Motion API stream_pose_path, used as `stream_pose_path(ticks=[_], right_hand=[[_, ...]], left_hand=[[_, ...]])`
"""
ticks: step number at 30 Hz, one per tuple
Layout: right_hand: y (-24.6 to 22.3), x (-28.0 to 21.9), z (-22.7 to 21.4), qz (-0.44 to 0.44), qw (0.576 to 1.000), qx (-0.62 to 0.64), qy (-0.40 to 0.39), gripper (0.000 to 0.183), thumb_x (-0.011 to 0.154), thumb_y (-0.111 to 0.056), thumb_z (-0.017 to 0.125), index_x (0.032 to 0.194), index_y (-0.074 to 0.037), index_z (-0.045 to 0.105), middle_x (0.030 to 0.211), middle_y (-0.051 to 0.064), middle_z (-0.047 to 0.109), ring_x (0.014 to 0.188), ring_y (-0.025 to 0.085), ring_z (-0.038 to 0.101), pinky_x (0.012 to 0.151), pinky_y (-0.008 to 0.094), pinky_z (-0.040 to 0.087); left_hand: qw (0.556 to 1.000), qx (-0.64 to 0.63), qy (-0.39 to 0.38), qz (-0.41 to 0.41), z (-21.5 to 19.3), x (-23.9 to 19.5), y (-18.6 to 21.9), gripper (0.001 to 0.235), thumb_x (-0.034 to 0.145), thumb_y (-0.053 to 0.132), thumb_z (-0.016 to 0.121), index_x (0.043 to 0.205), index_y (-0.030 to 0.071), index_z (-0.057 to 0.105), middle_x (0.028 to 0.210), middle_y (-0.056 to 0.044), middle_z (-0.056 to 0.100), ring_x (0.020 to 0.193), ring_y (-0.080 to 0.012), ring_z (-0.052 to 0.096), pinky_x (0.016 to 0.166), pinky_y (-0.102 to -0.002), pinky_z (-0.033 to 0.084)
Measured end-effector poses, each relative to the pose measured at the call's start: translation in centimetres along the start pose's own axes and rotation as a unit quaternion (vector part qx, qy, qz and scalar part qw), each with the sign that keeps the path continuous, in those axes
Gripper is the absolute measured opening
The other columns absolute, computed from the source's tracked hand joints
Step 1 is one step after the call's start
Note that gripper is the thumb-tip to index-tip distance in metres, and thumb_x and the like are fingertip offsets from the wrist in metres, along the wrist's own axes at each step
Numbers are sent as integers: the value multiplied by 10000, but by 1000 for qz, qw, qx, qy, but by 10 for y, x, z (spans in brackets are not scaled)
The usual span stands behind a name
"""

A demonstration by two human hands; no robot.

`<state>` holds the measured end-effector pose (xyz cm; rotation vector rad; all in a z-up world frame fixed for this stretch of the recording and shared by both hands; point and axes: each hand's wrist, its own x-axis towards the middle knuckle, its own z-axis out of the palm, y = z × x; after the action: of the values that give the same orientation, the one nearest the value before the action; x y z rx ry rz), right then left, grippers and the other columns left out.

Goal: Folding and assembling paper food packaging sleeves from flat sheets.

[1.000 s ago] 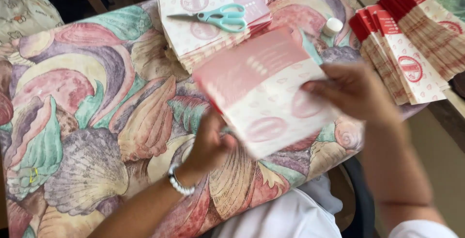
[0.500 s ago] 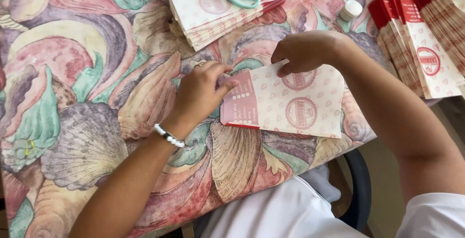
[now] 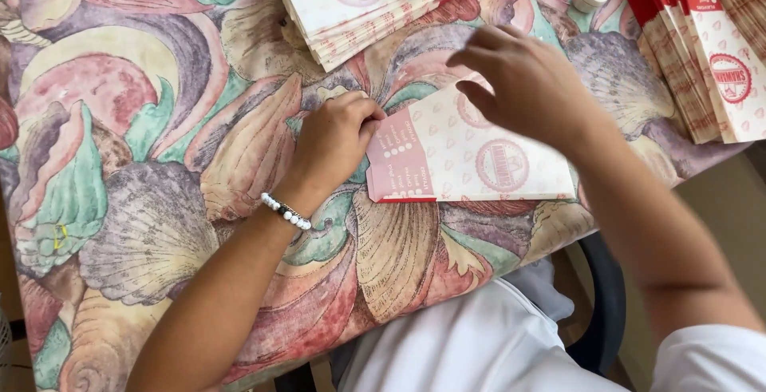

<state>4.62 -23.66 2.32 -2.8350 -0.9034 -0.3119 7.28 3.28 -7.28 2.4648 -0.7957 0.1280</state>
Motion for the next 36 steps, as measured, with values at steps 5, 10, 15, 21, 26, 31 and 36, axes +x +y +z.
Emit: stream_pose_path(ticks=[5,10,15,21,26,31,36], right_hand=[[-94,-75,27,46,986,134,83,116,917,-124,710,1008,-74,760,943,101,725,868,297,726,697,396,602],[-128,-89,65,-25,984,96,146,194,964,-143,661,1114,-51,742,977,91,671,895,259,704,713,350,597],[-131,-85,71,-16,989,65,133,238,1017,-240,620,1082,-40,733,970,102,625,900,278,648,740,364,553],[-135,-85,62,-14,993,53,102,273,987,-239,634,1144,-27,705,1019,128,619,950,310,637,737,397,535],[-126,-104,75,-15,981,79,174,170,984,-119,635,1062,-26,754,944,127,665,855,296,678,705,369,547],[-117,-96,74,9,978,50,204,118,969,-74,674,1006,-21,773,927,137,677,803,298,660,694,376,550],[-114,-88,65,10,984,47,172,130,971,-25,643,918,15,755,863,149,673,772,305,673,682,391,557]], left_hand=[[1000,7,21,16,-7,-8,14,84,900,142,707,979,170,716,882,-43,667,821,-347,727,726,-486,591],[998,24,43,28,-2,-20,18,57,925,182,675,967,220,685,864,-3,655,783,-313,732,710,-452,588],[995,-7,38,95,-7,-50,40,133,1010,114,614,1056,119,739,1001,-128,753,905,-320,756,761,-399,606],[988,27,-4,155,-22,-77,65,137,960,51,654,1052,75,754,1067,-176,756,1040,-360,731,836,-415,611],[978,43,27,202,-9,-83,50,103,957,73,675,1017,71,758,1055,-140,748,1058,-339,723,863,-424,597],[971,59,56,224,-7,-83,47,85,939,70,699,990,88,765,1041,-113,745,1068,-308,717,885,-413,589],[973,71,17,218,-14,-82,53,110,972,82,668,973,113,774,961,-103,727,1011,-273,723,876,-384,591]])
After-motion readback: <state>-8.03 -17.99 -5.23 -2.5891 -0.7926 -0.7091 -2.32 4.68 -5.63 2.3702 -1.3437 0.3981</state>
